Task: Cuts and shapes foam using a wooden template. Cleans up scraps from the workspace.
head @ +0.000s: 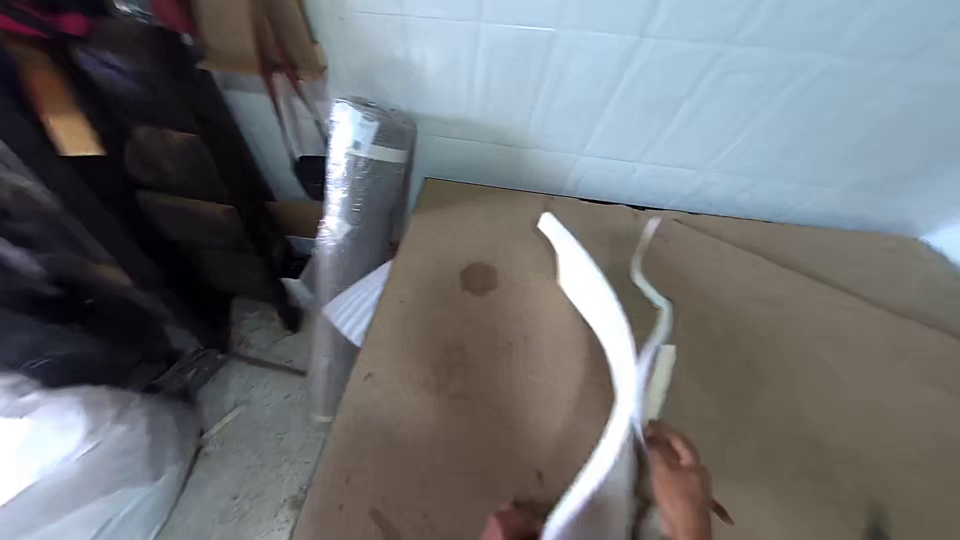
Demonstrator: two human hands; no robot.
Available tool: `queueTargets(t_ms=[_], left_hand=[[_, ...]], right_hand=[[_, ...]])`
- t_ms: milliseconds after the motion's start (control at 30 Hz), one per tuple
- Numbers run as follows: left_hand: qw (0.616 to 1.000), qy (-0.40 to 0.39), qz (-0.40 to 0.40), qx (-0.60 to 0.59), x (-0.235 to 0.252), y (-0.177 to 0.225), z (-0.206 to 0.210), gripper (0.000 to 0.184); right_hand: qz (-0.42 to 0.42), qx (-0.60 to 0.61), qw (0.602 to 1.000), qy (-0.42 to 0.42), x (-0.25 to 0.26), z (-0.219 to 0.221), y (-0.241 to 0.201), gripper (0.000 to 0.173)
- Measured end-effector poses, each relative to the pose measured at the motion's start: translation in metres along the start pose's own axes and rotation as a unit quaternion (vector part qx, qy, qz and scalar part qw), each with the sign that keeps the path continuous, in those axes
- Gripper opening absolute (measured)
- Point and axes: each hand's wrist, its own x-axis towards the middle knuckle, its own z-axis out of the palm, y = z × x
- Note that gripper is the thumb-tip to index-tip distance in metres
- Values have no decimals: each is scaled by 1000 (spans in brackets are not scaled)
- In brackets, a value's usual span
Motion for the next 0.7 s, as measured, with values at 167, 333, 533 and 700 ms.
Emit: queueTargets(t_ms=[167, 333, 533, 700], left_hand=[[993, -84, -27, -79, -3, -15, 4, 24], [947, -241, -81, -196, -50, 59, 24, 53], [943, -281, 57, -169, -159, 196, 29, 76], [871, -458, 176, -37, -260, 269, 94, 72]], right_hand=[[40, 106, 987, 117, -239, -53, 11, 23], [26, 125, 984, 128, -374, -43, -5, 18], [34, 109, 980, 162, -480, -101, -70, 59], [110, 98, 951, 272, -607, -190, -53, 79]])
